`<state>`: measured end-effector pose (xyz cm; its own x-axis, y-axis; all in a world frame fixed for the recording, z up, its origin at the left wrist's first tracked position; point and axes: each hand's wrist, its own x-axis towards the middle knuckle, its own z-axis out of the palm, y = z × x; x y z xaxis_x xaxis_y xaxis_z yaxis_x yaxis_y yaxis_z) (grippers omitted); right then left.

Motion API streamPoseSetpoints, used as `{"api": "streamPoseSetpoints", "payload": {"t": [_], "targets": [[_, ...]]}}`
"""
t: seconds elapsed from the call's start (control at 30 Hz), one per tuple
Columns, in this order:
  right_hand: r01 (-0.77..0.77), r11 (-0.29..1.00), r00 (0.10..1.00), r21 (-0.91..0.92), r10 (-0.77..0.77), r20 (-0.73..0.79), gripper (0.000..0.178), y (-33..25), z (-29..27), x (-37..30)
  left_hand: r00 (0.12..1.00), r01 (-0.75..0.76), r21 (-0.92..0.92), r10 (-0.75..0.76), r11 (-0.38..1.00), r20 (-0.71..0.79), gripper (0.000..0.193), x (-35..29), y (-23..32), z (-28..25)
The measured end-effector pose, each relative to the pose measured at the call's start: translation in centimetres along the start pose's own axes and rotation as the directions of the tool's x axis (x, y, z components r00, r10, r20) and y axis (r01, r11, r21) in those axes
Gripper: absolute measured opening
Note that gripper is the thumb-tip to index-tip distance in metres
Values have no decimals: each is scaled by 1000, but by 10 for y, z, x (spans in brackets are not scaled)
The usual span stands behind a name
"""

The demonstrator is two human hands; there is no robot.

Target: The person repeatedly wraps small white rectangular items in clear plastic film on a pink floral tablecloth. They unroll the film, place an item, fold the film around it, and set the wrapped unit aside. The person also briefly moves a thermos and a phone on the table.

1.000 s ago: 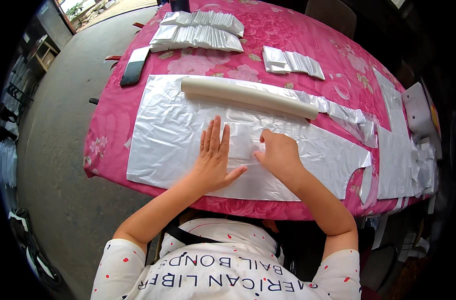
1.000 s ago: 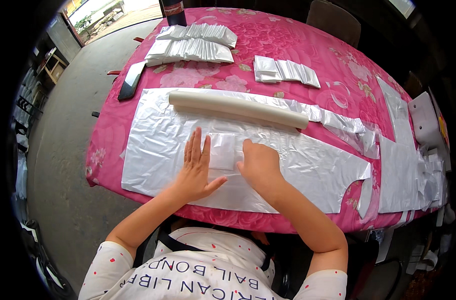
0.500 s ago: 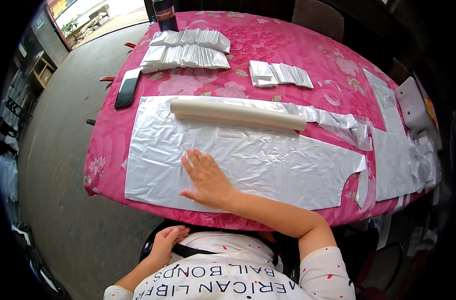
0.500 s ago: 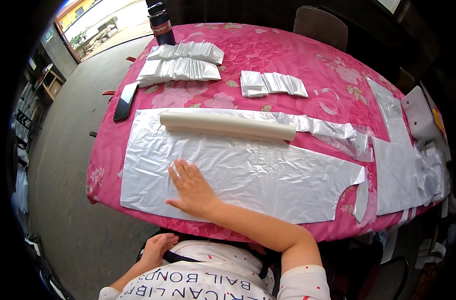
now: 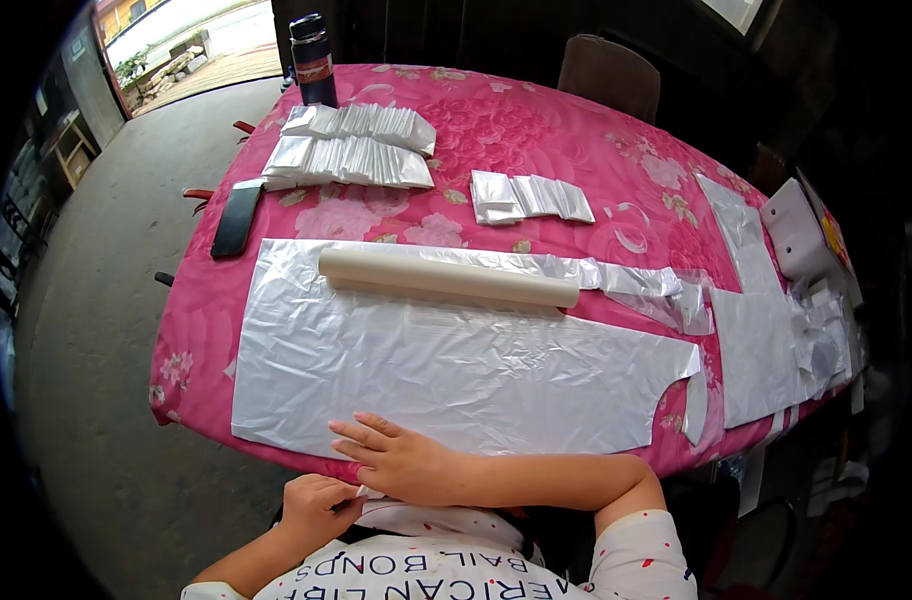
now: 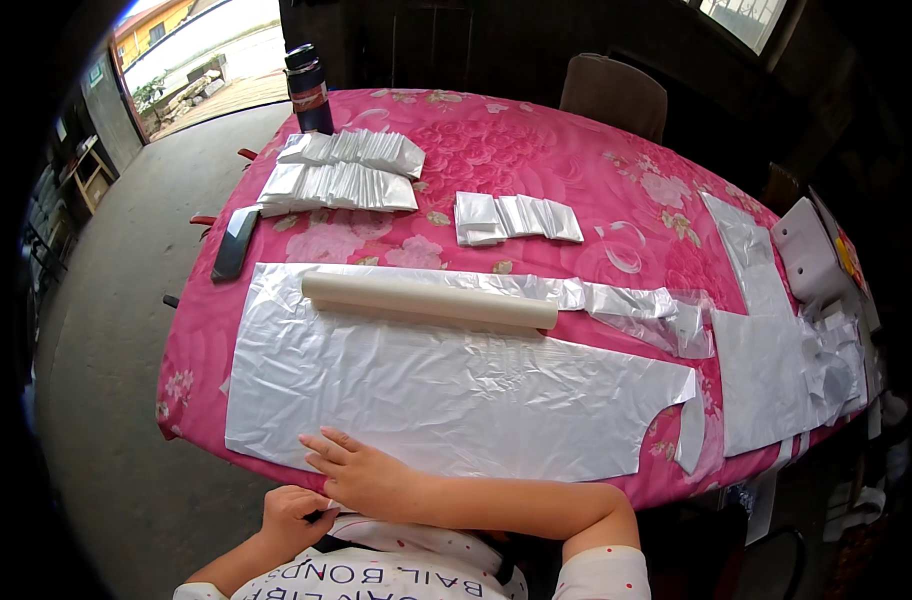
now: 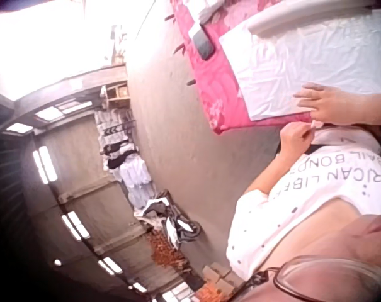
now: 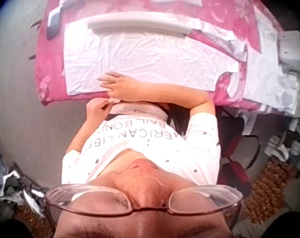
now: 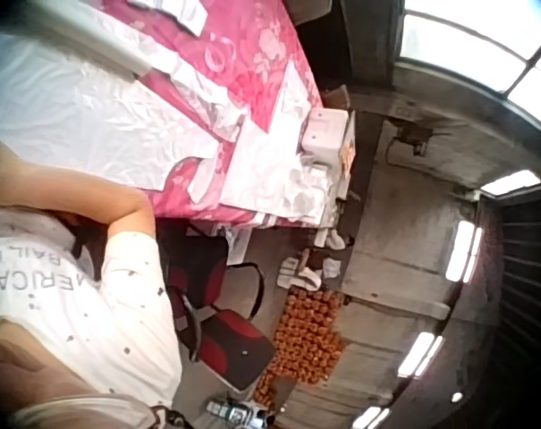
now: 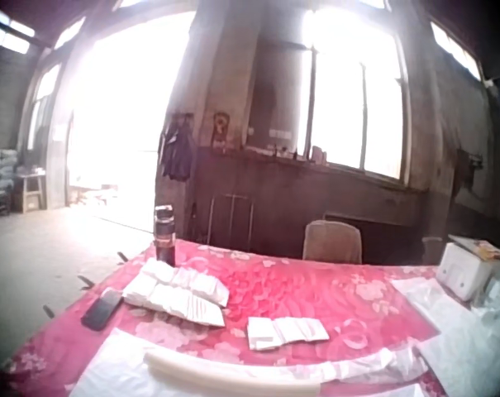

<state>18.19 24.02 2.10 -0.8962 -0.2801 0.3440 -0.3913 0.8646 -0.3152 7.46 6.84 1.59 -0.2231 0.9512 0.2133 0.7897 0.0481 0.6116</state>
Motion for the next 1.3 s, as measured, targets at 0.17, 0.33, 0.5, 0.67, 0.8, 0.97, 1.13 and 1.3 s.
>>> {"api": "streamPoseSetpoints", "payload": {"t": [0.17, 0.33, 0.5, 0.67, 0.8, 0.97, 1.13, 1.3], "targets": [[-209, 930, 966, 301, 244, -83, 9, 53, -49, -40, 996, 78, -169, -85, 983, -37, 25, 25, 9, -2], [-625, 661, 587, 417, 749, -308, 10, 139, -105, -99, 999, 13, -143, -17, 990, -30, 33, 44, -1, -7], [-367, 424, 88, 828, 902, -423, 21, 249, -153, -165, 996, -82, -157, 74, 984, -55, 33, 111, -8, -18], [-585, 292, -106, 757, 898, -428, 23, 328, -153, -203, 999, 4, -413, -21, 911, -37, 29, 210, -17, -10], [-959, 21, -122, 282, 869, -479, 29, 337, -152, -198, 1000, 30, -576, -20, 817, 23, 29, 253, 2, 9], [-970, 238, 192, -45, 644, -740, 30, 311, -146, -183, 986, -59, -454, 123, 889, 112, 33, 245, 22, 26], [-651, 744, 700, 151, 665, -259, 39, 204, -116, -136, 967, 9, -368, 86, 930, 239, 31, 204, 15, 34], [-829, 558, 554, 45, 829, -70, 53, 111, -97, -133, 936, -67, -300, 164, 951, 311, 48, 174, 13, 49]]}}
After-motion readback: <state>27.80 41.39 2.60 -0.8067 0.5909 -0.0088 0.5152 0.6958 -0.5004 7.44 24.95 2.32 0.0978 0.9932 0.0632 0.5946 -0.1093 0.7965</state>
